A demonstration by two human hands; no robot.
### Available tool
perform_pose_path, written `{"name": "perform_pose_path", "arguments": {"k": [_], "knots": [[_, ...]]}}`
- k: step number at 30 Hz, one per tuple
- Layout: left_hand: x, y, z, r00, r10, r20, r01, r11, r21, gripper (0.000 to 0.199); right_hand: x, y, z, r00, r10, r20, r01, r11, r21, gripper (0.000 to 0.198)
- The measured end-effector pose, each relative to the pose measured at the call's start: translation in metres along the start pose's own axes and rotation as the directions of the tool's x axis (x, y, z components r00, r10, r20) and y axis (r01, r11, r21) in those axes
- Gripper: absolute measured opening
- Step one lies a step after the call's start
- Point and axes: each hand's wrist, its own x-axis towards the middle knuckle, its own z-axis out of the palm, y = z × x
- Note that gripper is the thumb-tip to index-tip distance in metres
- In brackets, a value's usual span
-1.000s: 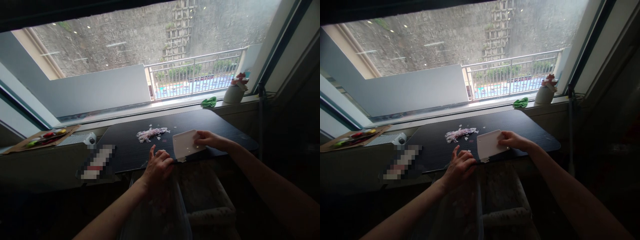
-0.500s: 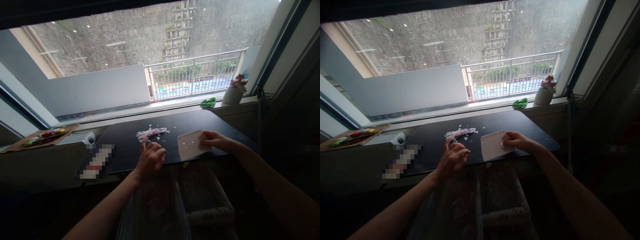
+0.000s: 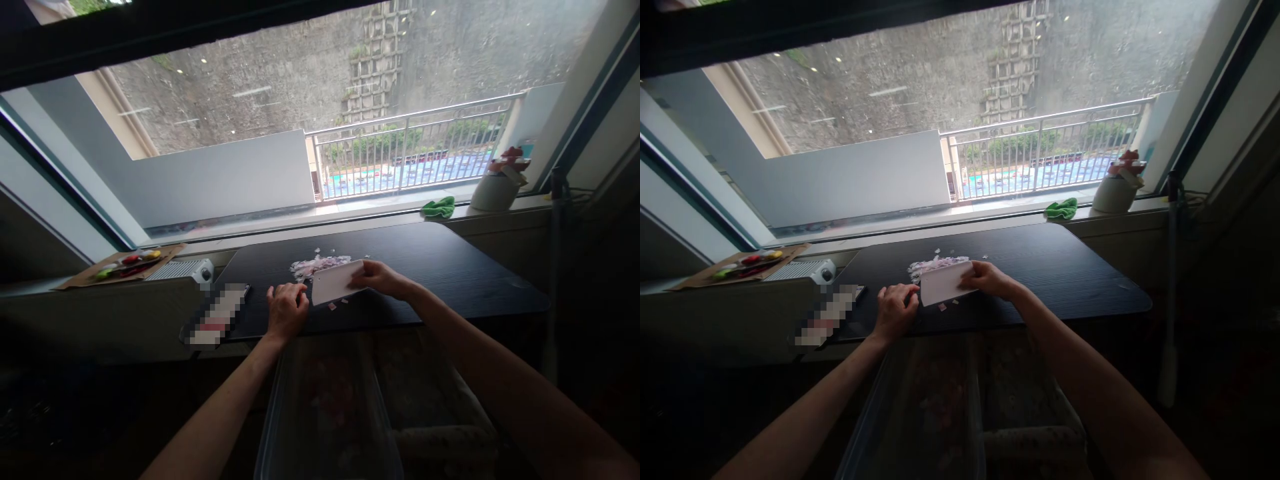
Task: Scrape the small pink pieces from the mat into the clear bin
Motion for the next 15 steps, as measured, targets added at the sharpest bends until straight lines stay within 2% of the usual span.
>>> {"name": "perform_pose_path", "arguments": {"k": [3,7,10,12,15], "knots": [[0.000,0.000,0.000,1.000,0.005,0.005,-0.005,1.000,0.004,0.022,-0.006,-0.005,-0.013,0.998,0.046,0.038,-0.043,0.995,-0.094,0.032],[0.000,0.003,-0.001,1.000,0.004,0.014,-0.004,1.000,0.011,0.022,-0.037,-0.019,-0.056,0.987,0.153,0.045,-0.133,0.945,-0.300,0.035],[0.000,0.006,-0.001,1.000,-0.007,0.027,0.006,1.000,0.018,0.021,-0.055,-0.028,-0.077,0.989,0.150,-0.014,-0.146,0.929,-0.341,0.037],[0.000,0.007,-0.002,0.999,-0.005,0.039,0.004,1.000,0.025,0.021,-0.057,-0.029,-0.073,0.993,0.116,-0.039,-0.122,0.940,-0.320,0.038],[0.000,0.006,-0.002,0.999,0.004,0.048,-0.005,0.999,0.036,0.021,-0.045,-0.025,-0.046,0.998,0.069,0.000,-0.067,0.962,-0.265,0.039]]}}
